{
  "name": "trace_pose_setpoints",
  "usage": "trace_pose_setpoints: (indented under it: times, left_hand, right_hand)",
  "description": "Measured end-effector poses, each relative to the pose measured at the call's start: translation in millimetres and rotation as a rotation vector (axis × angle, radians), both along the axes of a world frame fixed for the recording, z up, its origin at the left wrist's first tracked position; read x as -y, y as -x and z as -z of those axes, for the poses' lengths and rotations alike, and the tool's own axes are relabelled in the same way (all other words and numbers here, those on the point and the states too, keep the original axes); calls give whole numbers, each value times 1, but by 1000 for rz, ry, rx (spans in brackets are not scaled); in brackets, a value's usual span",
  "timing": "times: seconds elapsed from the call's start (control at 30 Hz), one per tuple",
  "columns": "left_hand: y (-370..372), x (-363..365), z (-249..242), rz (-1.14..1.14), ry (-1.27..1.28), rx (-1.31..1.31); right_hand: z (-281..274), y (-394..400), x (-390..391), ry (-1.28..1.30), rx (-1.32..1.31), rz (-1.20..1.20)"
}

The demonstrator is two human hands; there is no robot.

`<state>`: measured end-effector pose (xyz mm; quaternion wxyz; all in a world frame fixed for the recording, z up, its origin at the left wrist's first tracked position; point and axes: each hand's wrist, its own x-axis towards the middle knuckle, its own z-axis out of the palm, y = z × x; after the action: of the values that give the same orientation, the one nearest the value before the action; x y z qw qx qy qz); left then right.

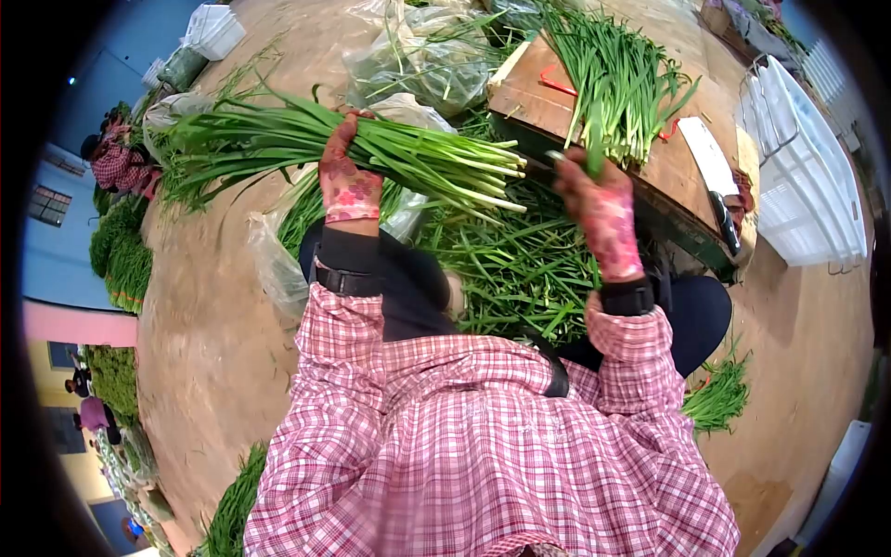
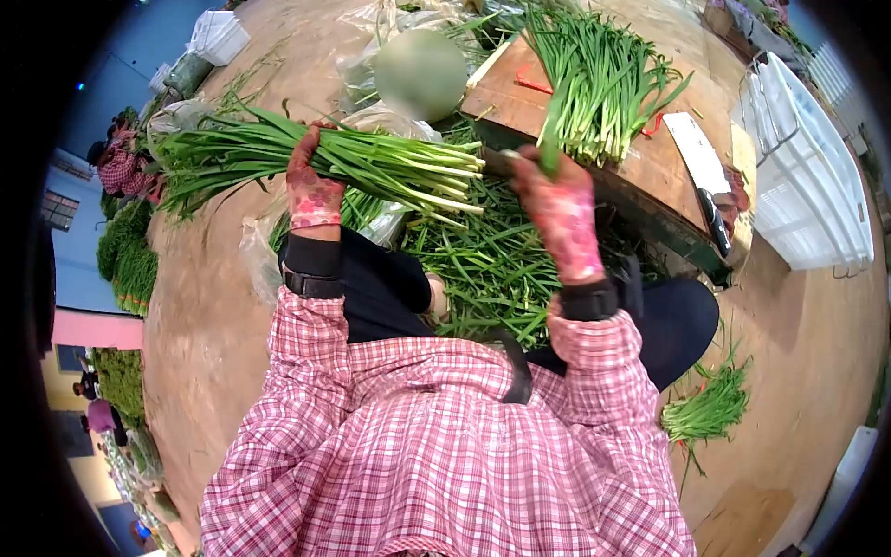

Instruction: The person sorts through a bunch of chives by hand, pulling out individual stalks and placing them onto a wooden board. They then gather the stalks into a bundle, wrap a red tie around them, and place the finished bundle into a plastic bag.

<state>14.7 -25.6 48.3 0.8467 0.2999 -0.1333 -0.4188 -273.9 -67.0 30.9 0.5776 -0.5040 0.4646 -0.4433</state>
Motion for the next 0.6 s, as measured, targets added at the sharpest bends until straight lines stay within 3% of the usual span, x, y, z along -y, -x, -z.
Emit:
trace_pose_setpoints:
  times: [0.03,0.1,0.17,0.23,0.27,0.3,0.33,0.37,0.43,0.5,0.53,0.6]
  left_hand:
    - [8,1,-1,27,-43,-18]
    - [23,7,4,36,-49,107]
    - [37,9,-2,30,-129,80]
    - [30,9,-7,11,-137,53]
    - [13,13,2,27,-148,44]
    - [-9,18,13,26,-107,-23]
    - [-14,18,13,-37,-121,-18]
    - [-17,18,13,-97,-134,-14]
    - [-25,17,25,-136,-110,69]
    - [-27,15,34,-130,-65,203]
    - [-18,13,30,-104,-73,280]
    - [-4,14,19,-38,-92,131]
  right_hand:
    - [-16,-18,-8,59,-20,-60]
    - [-28,-56,-15,438,-76,-122]
    - [-13,-74,-3,1004,-475,-113]
    - [-13,-59,2,849,-552,-43]
    - [-2,-36,14,841,-337,27]
    - [-13,-11,8,668,-226,50]
    - [18,14,32,505,-100,143]
    - [32,43,45,245,-264,163]
    - [31,47,9,31,67,125]
    - [19,12,-33,-109,255,-66]
    - [12,-9,-43,-50,82,-57]
    - [6,-41,-51,122,-298,-54]
